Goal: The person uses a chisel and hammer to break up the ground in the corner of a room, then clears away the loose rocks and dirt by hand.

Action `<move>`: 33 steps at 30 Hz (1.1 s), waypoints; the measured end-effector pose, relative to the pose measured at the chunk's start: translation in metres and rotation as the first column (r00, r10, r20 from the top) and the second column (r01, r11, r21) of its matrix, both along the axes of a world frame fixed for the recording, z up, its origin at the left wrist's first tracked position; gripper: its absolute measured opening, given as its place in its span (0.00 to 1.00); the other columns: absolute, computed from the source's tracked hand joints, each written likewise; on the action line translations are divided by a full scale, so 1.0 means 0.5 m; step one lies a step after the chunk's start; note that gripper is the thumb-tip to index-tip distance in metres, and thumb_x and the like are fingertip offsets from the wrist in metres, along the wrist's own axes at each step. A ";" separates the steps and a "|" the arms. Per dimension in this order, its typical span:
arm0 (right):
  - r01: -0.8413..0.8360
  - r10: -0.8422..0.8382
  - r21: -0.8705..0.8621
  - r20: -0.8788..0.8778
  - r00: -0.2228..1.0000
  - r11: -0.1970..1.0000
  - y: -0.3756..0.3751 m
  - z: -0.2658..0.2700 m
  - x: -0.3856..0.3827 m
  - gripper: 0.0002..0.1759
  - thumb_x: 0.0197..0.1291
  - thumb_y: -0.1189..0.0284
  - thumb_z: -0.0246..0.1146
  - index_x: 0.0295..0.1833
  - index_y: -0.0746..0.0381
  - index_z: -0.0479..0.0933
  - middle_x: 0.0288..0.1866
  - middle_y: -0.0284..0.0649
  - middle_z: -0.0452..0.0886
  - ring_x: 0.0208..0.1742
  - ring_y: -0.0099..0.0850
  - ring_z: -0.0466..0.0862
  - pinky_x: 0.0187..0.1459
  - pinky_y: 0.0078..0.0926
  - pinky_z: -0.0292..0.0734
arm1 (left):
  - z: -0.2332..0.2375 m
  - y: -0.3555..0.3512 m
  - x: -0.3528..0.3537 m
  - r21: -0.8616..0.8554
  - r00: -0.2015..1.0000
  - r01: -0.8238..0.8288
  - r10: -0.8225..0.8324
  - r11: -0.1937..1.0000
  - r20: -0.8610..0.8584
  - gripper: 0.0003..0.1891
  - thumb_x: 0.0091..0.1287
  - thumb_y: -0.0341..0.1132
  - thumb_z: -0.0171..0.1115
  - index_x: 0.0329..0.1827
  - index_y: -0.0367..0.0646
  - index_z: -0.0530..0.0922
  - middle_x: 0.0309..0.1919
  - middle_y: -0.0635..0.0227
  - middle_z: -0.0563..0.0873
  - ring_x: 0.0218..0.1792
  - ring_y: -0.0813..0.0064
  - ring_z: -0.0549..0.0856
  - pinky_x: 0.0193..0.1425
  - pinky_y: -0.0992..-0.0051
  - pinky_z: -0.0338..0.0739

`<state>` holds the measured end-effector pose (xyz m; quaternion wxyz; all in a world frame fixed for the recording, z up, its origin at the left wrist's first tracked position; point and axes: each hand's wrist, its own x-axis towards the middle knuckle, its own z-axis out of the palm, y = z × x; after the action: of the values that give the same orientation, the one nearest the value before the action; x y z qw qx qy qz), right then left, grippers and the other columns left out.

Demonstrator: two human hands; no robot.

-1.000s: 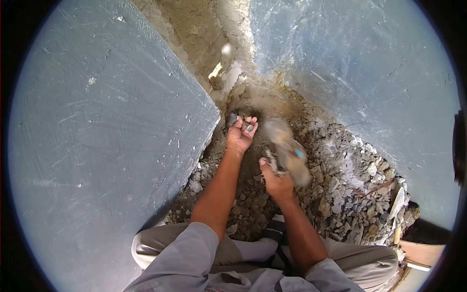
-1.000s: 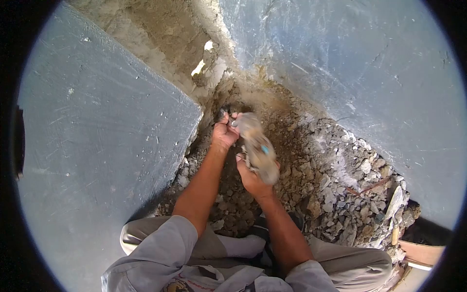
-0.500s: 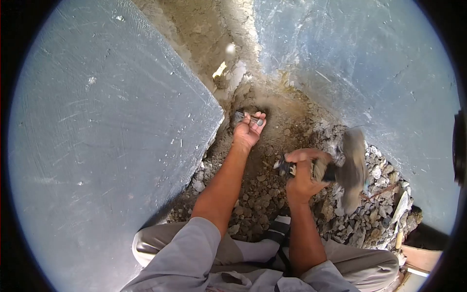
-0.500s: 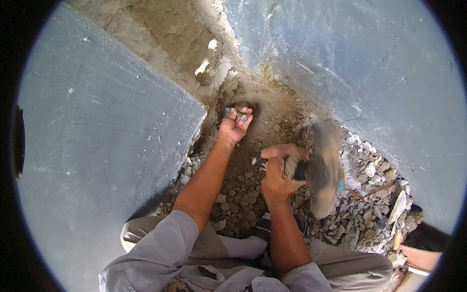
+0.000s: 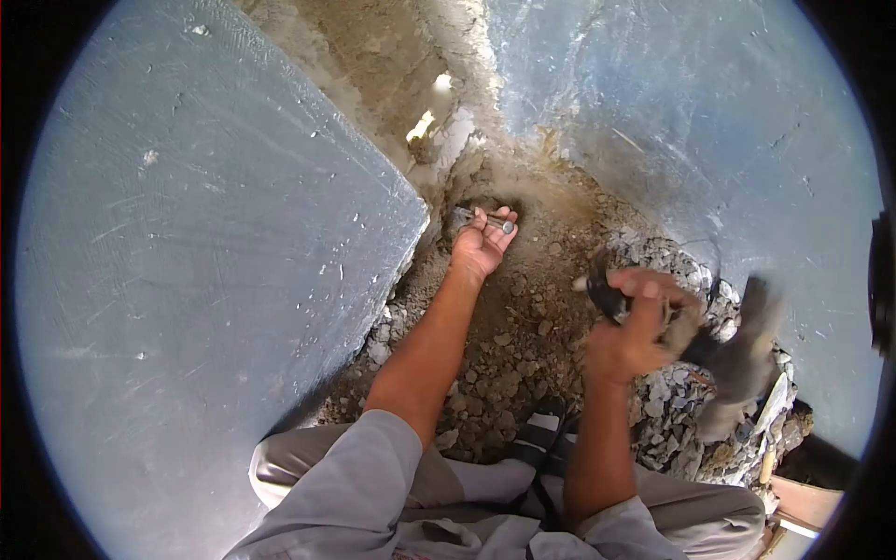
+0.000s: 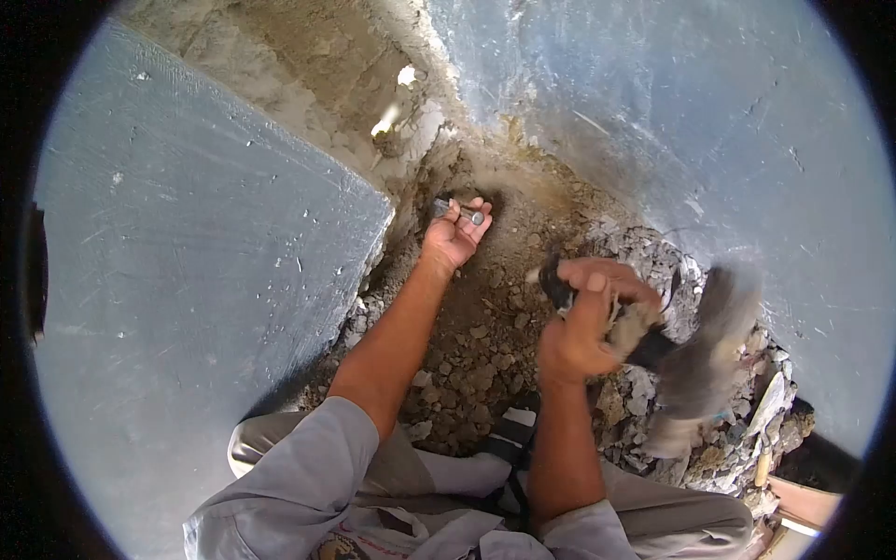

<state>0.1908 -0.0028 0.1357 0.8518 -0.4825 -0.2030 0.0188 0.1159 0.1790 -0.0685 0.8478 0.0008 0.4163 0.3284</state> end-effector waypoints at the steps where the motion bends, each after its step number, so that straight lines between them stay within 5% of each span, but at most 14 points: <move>1: -0.025 0.011 -0.123 -0.112 0.994 0.992 0.010 -0.115 -0.019 0.05 0.61 0.77 0.64 0.33 0.68 0.77 0.24 0.43 0.81 0.24 0.30 0.82 0.30 0.29 0.80 | -0.002 0.008 -0.002 0.020 1.000 -0.010 0.010 1.000 0.004 0.16 0.78 0.44 0.51 0.53 0.39 0.75 0.49 0.56 0.87 0.55 0.54 0.85 0.63 0.51 0.79; 2: -0.295 0.179 -0.359 -0.322 0.930 0.885 0.014 -0.245 -0.052 0.05 0.61 0.78 0.63 0.33 0.68 0.77 0.23 0.42 0.80 0.23 0.31 0.81 0.29 0.30 0.80 | -0.003 0.010 -0.001 0.037 1.000 -0.017 0.016 0.999 0.010 0.16 0.78 0.44 0.51 0.53 0.40 0.74 0.49 0.56 0.87 0.55 0.53 0.84 0.63 0.50 0.78; 3: -0.619 0.387 -0.551 -0.486 0.784 0.561 0.010 -0.382 -0.076 0.05 0.60 0.78 0.63 0.32 0.67 0.76 0.22 0.41 0.79 0.22 0.31 0.81 0.28 0.30 0.80 | -0.010 0.001 0.004 0.047 1.000 -0.013 0.012 0.999 0.016 0.15 0.78 0.44 0.51 0.53 0.41 0.74 0.49 0.56 0.87 0.55 0.53 0.84 0.64 0.48 0.78; 6: -0.722 0.306 -0.428 -0.701 0.645 0.544 0.009 -0.212 -0.057 0.06 0.55 0.79 0.67 0.36 0.69 0.76 0.21 0.39 0.78 0.19 0.29 0.79 0.21 0.30 0.77 | -0.048 0.011 0.005 0.040 1.000 0.018 -0.017 0.999 -0.019 0.15 0.79 0.44 0.48 0.51 0.42 0.76 0.51 0.56 0.87 0.57 0.50 0.83 0.67 0.48 0.74; 11: -0.440 0.308 -0.336 -0.380 0.872 0.832 -0.041 -0.047 0.023 0.11 0.54 0.79 0.68 0.42 0.69 0.77 0.22 0.41 0.80 0.19 0.29 0.81 0.24 0.26 0.79 | -0.018 -0.001 -0.017 0.045 0.993 0.102 -0.104 0.994 0.062 0.21 0.81 0.46 0.43 0.56 0.35 0.73 0.56 0.52 0.85 0.61 0.48 0.81 0.68 0.52 0.74; 15: 0.212 -0.214 -0.028 -0.101 0.972 0.977 0.011 -0.010 0.011 0.10 0.62 0.72 0.63 0.34 0.68 0.75 0.22 0.45 0.79 0.20 0.32 0.79 0.29 0.29 0.78 | -0.024 0.005 -0.028 0.000 0.991 0.124 -0.124 0.992 0.053 0.22 0.81 0.47 0.40 0.57 0.34 0.72 0.57 0.49 0.83 0.61 0.49 0.81 0.67 0.50 0.74; 17: -0.268 0.106 -0.433 -0.362 0.926 0.861 0.022 -0.245 -0.055 0.07 0.59 0.75 0.65 0.34 0.67 0.75 0.23 0.44 0.79 0.20 0.32 0.79 0.27 0.30 0.78 | -0.052 0.007 -0.028 0.019 0.987 0.155 -0.155 0.988 0.045 0.21 0.81 0.47 0.41 0.56 0.35 0.73 0.56 0.49 0.84 0.59 0.49 0.81 0.67 0.49 0.74; 18: -0.627 0.282 -0.519 -0.595 0.753 0.580 0.023 -0.325 -0.082 0.06 0.58 0.76 0.66 0.34 0.67 0.75 0.24 0.44 0.78 0.20 0.32 0.78 0.25 0.30 0.78 | -0.062 -0.011 -0.026 -0.008 0.990 0.140 -0.140 0.990 0.029 0.20 0.81 0.47 0.41 0.54 0.38 0.73 0.55 0.51 0.84 0.58 0.50 0.82 0.66 0.50 0.74; 19: -0.770 0.318 -0.273 -0.793 0.519 0.576 0.025 -0.313 -0.091 0.06 0.57 0.78 0.67 0.34 0.66 0.75 0.24 0.43 0.78 0.20 0.32 0.78 0.24 0.31 0.77 | -0.065 -0.012 -0.025 -0.016 0.992 0.125 -0.124 0.992 0.019 0.19 0.81 0.47 0.41 0.53 0.40 0.74 0.54 0.53 0.84 0.57 0.51 0.82 0.66 0.50 0.73; 27: -0.275 0.186 -0.260 -0.319 0.929 0.926 -0.043 -0.004 -0.002 0.07 0.59 0.77 0.66 0.42 0.66 0.77 0.27 0.38 0.80 0.22 0.28 0.81 0.27 0.28 0.80 | -0.032 -0.012 -0.043 0.038 0.986 0.165 -0.166 0.985 0.005 0.22 0.82 0.45 0.37 0.52 0.36 0.75 0.53 0.50 0.85 0.58 0.49 0.82 0.67 0.49 0.74; 29: 0.011 -0.015 -0.041 -0.110 0.994 0.999 -0.018 -0.017 -0.005 0.06 0.60 0.78 0.63 0.41 0.69 0.76 0.29 0.41 0.81 0.23 0.30 0.80 0.27 0.30 0.79 | -0.043 -0.005 -0.054 0.061 0.978 0.208 -0.208 0.976 -0.007 0.22 0.82 0.45 0.37 0.52 0.36 0.75 0.53 0.51 0.85 0.60 0.50 0.81 0.68 0.49 0.72; 30: 0.044 -0.050 -0.235 -0.021 0.999 0.971 -0.015 -0.151 -0.030 0.06 0.59 0.79 0.63 0.41 0.69 0.75 0.29 0.41 0.80 0.23 0.30 0.80 0.26 0.31 0.79 | -0.048 0.000 -0.057 0.062 0.975 0.222 -0.221 0.973 -0.016 0.22 0.82 0.45 0.37 0.52 0.36 0.75 0.53 0.51 0.85 0.60 0.50 0.81 0.68 0.49 0.72; 32: -0.345 0.087 -0.567 -0.431 0.898 0.748 0.007 -0.271 -0.086 0.08 0.56 0.80 0.65 0.40 0.69 0.74 0.29 0.41 0.80 0.23 0.31 0.79 0.24 0.32 0.78 | -0.058 -0.013 -0.056 0.030 0.978 0.206 -0.205 0.978 -0.040 0.22 0.82 0.46 0.37 0.52 0.35 0.75 0.53 0.51 0.85 0.61 0.51 0.80 0.69 0.49 0.71; 33: -0.743 0.075 -0.437 -0.836 0.544 0.507 0.032 -0.260 -0.120 0.09 0.54 0.81 0.66 0.40 0.68 0.74 0.28 0.40 0.80 0.22 0.30 0.79 0.22 0.33 0.78 | -0.064 -0.023 -0.058 0.004 0.982 0.180 -0.180 0.984 -0.058 0.23 0.82 0.46 0.37 0.52 0.35 0.75 0.54 0.51 0.85 0.62 0.51 0.80 0.70 0.49 0.70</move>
<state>0.1308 0.0132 0.0058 0.5305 -0.6687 0.0619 0.5173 0.0871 0.1675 -0.1006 0.8618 0.0516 0.4372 0.2521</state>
